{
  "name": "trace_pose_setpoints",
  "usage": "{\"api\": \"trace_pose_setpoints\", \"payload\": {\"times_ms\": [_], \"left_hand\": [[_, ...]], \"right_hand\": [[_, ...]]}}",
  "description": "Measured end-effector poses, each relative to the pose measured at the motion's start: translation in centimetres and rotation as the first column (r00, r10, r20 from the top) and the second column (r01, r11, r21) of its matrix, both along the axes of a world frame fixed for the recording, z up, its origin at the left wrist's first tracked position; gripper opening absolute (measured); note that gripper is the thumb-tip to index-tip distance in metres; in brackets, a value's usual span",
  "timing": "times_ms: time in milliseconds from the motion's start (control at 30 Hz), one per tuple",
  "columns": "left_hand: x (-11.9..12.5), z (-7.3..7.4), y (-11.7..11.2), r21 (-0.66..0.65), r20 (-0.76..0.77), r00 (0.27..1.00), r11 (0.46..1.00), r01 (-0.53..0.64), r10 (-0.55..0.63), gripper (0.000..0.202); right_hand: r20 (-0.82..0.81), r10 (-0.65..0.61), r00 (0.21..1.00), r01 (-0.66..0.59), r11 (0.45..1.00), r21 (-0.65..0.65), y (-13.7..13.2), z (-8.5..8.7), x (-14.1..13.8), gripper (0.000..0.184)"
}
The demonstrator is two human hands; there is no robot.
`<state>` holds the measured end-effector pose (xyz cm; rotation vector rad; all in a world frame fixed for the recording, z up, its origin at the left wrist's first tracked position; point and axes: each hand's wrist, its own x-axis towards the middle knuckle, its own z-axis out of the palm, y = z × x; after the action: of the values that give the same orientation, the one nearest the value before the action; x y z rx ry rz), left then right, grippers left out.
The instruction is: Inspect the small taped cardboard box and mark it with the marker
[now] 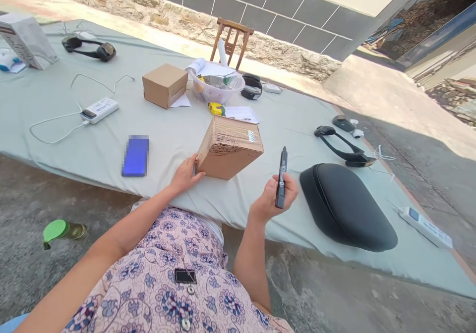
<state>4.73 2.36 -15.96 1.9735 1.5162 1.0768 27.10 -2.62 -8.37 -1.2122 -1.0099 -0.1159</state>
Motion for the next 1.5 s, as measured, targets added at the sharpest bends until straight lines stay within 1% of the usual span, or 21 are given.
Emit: {"api": "trace_pose_setpoints", "payload": {"times_ms": [33,100,133,200,267,333,467,567,633,700,767,800,867,900,933,967,1000,1100,1233,1367,1500], "left_hand": [[0.0,0.0,0.0,-0.004,0.021,1.000,1.000,-0.004,0.004,0.070],[0.0,0.0,-0.1,-0.009,0.070,0.998,1.000,-0.005,0.006,0.073],[-0.1,0.0,-0.2,-0.012,0.094,0.996,1.000,-0.003,0.005,0.074],[-0.2,-0.1,-0.2,-0.017,0.132,0.991,1.000,0.007,-0.005,0.075],[-0.4,-0.1,-0.1,-0.012,0.143,0.989,1.000,0.024,-0.022,0.074],[-0.5,-0.1,-0.1,-0.002,0.115,0.992,0.999,0.042,-0.042,0.068],[-0.8,0.1,-0.3,-0.015,0.063,0.995,0.996,0.083,-0.082,0.062],[-1.5,0.7,-0.8,-0.048,0.139,0.987,0.995,0.089,-0.081,0.060],[-2.9,1.8,-1.2,-0.046,0.197,0.980,0.999,-0.003,0.012,0.052],[-5.2,3.5,-1.4,-0.011,0.196,0.961,0.980,-0.198,0.196,0.042],[-8.1,5.3,-1.6,0.045,0.110,0.905,0.908,-0.416,0.410,0.038],[-9.7,6.1,-1.7,0.067,0.044,0.854,0.852,-0.520,0.518,0.038],[-12.5,7.3,-2.0,0.060,-0.120,0.706,0.715,-0.696,0.697,0.038],[-13.7,7.6,-2.2,0.022,-0.204,0.630,0.646,-0.763,0.750,0.038],[-14.6,7.7,-2.5,-0.025,-0.287,0.577,0.596,-0.803,0.765,0.038],[-15.3,7.6,-2.8,-0.069,-0.354,0.549,0.564,-0.823,0.757,0.038],[-15.7,7.5,-3.1,-0.104,-0.398,0.540,0.549,-0.830,0.741,0.038],[-15.9,6.8,-3.5,-0.151,-0.419,0.573,0.568,-0.809,0.704,0.036],[-15.6,6.3,-3.0,-0.222,-0.334,0.635,0.596,-0.771,0.697,0.032],[-15.3,5.7,-2.1,-0.304,-0.153,0.698,0.638,-0.707,0.700,0.022],[-14.0,4.9,-1.6,-0.329,0.088,0.697,0.681,-0.654,0.712,0.010]], "right_hand": [[0.033,0.023,0.999,-0.019,0.992,-0.129,0.5,-0.9,0.8,0.037],[0.103,0.032,0.994,0.006,0.935,-0.355,1.4,-3.0,1.9,0.047],[0.139,0.046,0.989,0.022,0.890,-0.456,1.9,-4.2,2.1,0.052],[0.230,0.081,0.970,0.084,0.774,-0.628,2.6,-6.2,2.1,0.056],[0.317,0.108,0.942,0.159,0.688,-0.708,2.9,-7.7,1.8,0.056],[0.386,0.116,0.915,0.220,0.660,-0.719,2.9,-8.4,1.4,0.053],[0.419,0.119,0.900,0.234,0.679,-0.696,2.8,-8.7,1.3,0.050],[0.345,0.103,0.933,0.173,0.713,-0.679,2.9,-8.8,1.6,0.047],[0.269,0.080,0.960,0.117,0.758,-0.642,3.0,-8.8,1.9,0.046],[0.188,0.061,0.980,0.062,0.807,-0.587,3.1,-8.8,2.2,0.046],[0.109,0.045,0.993,0.022,0.839,-0.543,3.0,-8.8,2.3,0.048],[0.073,0.035,0.997,0.009,0.847,-0.531,3.0,-8.7,2.3,0.049],[0.015,0.016,1.000,-0.006,0.853,-0.521,3.0,-8.6,2.3,0.049],[-0.006,0.009,1.000,-0.011,0.854,-0.520,3.0,-8.6,2.2,0.049],[-0.021,0.005,1.000,-0.015,0.855,-0.518,3.0,-8.5,2.2,0.049],[-0.032,0.005,0.999,-0.020,0.856,-0.517,3.0,-8.4,2.1,0.048],[-0.038,0.007,0.999,-0.026,0.856,-0.517,3.1,-8.4,2.1,0.048],[-0.053,0.016,0.998,-0.041,0.853,-0.520,3.1,-8.2,2.0,0.047],[-0.085,0.010,0.996,-0.051,0.867,-0.495,3.0,-8.1,2.0,0.044],[-0.130,-0.011,0.991,-0.050,0.888,-0.457,2.8,-8.0,2.0,0.043],[-0.185,-0.028,0.982,-0.056,0.899,-0.433,2.7,-8.0,2.0,0.048]]}}
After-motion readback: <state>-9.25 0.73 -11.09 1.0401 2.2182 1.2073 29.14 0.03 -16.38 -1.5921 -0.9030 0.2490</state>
